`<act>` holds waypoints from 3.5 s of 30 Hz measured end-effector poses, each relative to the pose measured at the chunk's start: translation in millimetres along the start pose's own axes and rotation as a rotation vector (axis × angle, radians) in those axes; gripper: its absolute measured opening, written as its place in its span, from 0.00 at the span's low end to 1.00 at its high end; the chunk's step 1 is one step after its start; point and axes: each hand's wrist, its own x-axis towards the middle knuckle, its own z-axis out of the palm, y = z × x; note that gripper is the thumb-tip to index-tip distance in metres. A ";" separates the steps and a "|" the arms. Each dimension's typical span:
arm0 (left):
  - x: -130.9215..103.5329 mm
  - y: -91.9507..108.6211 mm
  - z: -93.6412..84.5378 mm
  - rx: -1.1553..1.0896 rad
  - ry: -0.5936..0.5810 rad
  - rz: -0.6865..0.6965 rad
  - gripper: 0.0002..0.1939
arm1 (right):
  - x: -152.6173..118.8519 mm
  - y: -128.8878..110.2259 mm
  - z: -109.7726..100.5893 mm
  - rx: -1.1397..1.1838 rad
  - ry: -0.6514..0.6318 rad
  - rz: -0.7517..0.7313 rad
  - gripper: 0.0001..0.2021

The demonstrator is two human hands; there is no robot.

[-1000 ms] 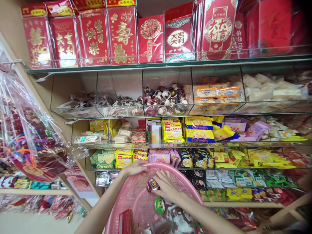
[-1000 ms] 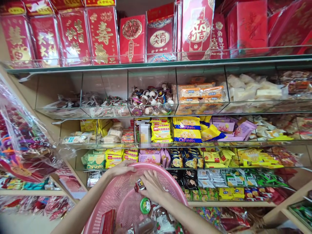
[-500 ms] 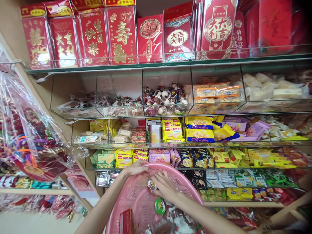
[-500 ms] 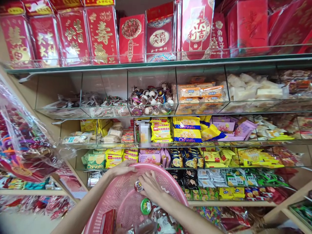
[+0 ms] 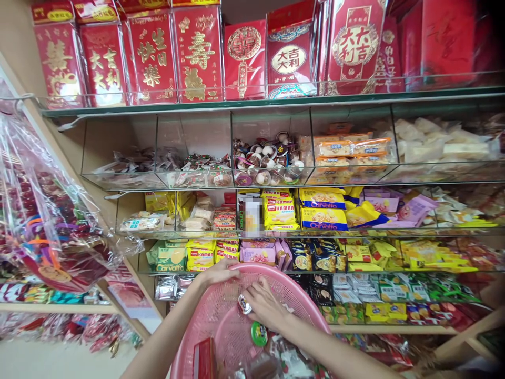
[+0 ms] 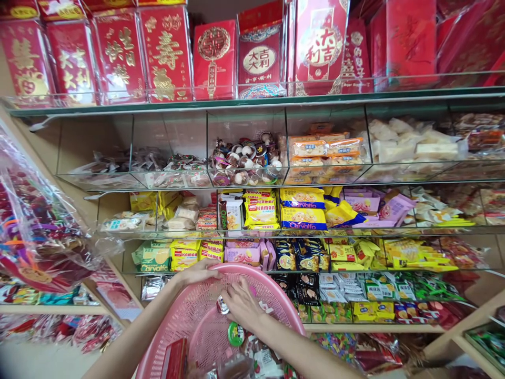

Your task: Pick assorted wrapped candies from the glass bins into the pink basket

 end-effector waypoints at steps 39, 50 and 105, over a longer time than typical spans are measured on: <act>-3.4 4.4 -3.6 0.035 0.017 0.012 0.12 | -7.2 16.5 -48.2 0.305 -0.033 0.211 0.19; 0.3 -5.9 -0.6 0.047 0.010 0.036 0.12 | -31.3 -4.2 -2.4 0.275 -0.262 0.119 0.60; -17.1 -18.7 -9.3 -0.130 0.093 -0.006 0.15 | 156.0 168.1 -320.8 -0.390 0.344 0.209 0.18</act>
